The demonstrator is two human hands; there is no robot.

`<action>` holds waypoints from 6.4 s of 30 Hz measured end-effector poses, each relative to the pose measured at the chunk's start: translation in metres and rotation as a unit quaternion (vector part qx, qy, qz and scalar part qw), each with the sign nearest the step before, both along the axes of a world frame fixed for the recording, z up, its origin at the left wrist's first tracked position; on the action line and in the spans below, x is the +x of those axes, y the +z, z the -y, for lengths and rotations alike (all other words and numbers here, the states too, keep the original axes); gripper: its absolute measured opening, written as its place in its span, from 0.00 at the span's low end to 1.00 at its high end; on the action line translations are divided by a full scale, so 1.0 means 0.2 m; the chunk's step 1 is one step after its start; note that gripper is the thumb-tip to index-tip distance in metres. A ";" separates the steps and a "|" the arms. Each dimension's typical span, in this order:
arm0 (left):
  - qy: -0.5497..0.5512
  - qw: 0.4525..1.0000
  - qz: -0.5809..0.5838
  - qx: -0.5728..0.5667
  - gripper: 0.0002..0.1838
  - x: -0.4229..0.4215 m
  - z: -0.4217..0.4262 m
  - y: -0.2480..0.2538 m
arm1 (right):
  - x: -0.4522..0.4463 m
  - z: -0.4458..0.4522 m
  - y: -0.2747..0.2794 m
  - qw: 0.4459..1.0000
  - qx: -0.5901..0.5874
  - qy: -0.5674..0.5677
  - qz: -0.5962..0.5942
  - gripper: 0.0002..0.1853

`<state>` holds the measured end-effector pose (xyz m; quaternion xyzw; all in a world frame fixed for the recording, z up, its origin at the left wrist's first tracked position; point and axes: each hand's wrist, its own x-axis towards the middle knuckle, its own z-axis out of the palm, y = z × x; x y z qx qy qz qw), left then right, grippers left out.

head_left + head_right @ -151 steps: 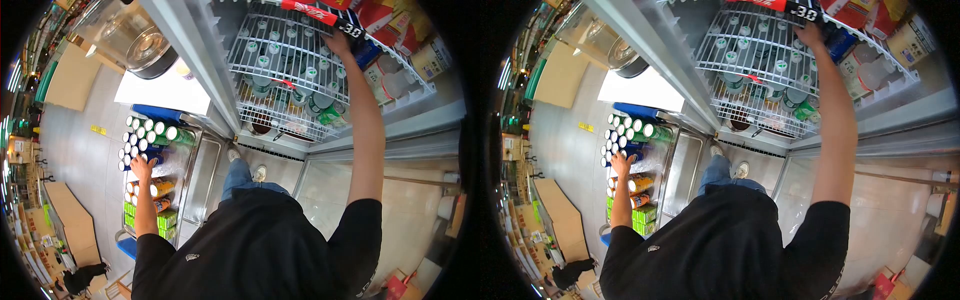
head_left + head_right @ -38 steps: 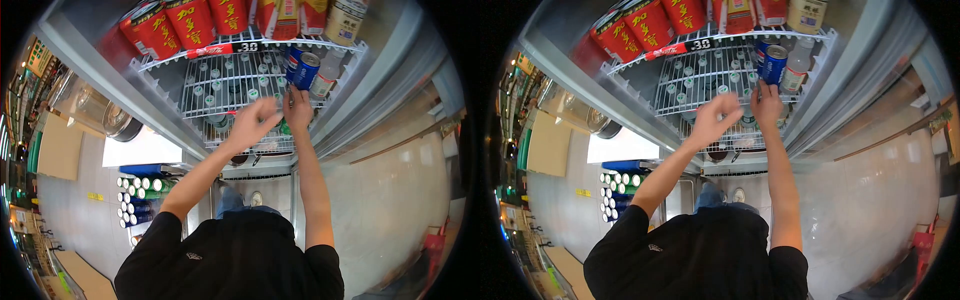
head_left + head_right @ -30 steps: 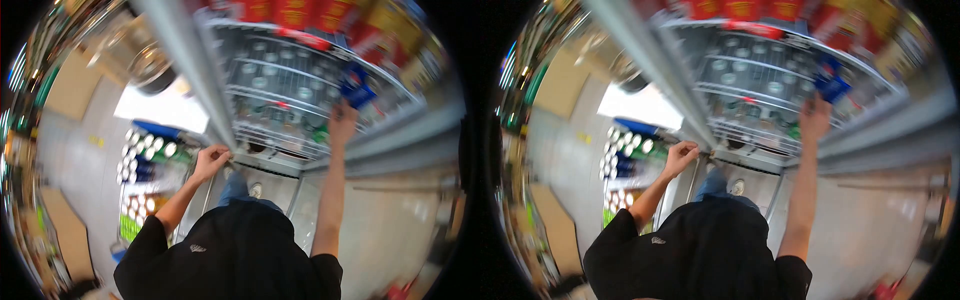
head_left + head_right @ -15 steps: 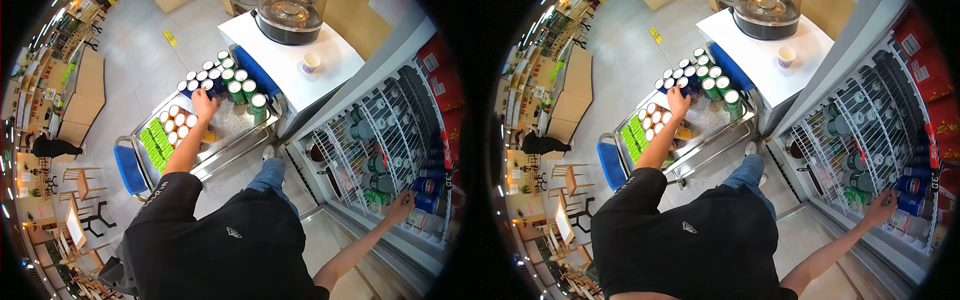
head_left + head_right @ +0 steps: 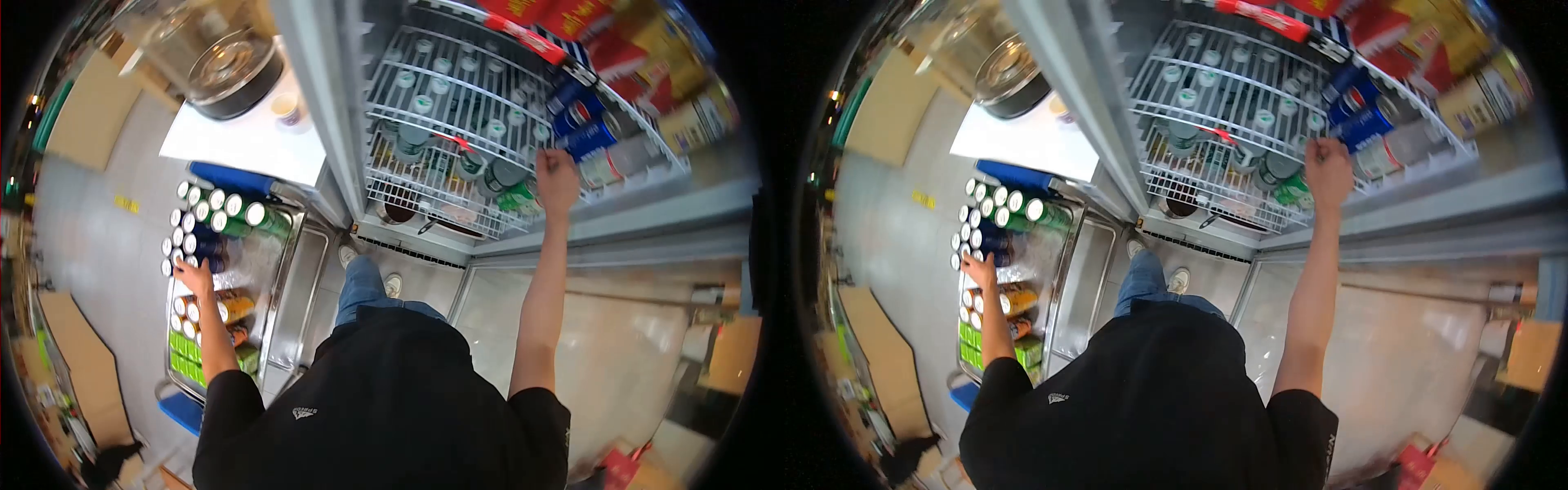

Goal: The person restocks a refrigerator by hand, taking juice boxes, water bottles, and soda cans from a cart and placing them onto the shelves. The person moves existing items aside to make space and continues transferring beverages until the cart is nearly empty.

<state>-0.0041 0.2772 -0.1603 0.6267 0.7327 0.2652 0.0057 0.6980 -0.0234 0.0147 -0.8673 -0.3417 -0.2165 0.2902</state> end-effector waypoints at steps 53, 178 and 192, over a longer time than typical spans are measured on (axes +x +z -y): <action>-0.602 0.781 -0.057 0.155 0.46 4.11 -0.03 1.12 | -0.10 -0.04 -0.01 0.992 0.119 -0.019 0.039 0.07; -0.248 0.933 0.245 -0.086 0.17 0.66 0.15 0.44 | 0.10 -0.52 0.16 0.969 0.243 0.053 0.007 0.49; -0.142 0.977 -0.160 -0.001 0.33 0.14 -0.41 0.08 | -0.24 -0.32 0.09 0.978 0.132 0.124 0.102 0.27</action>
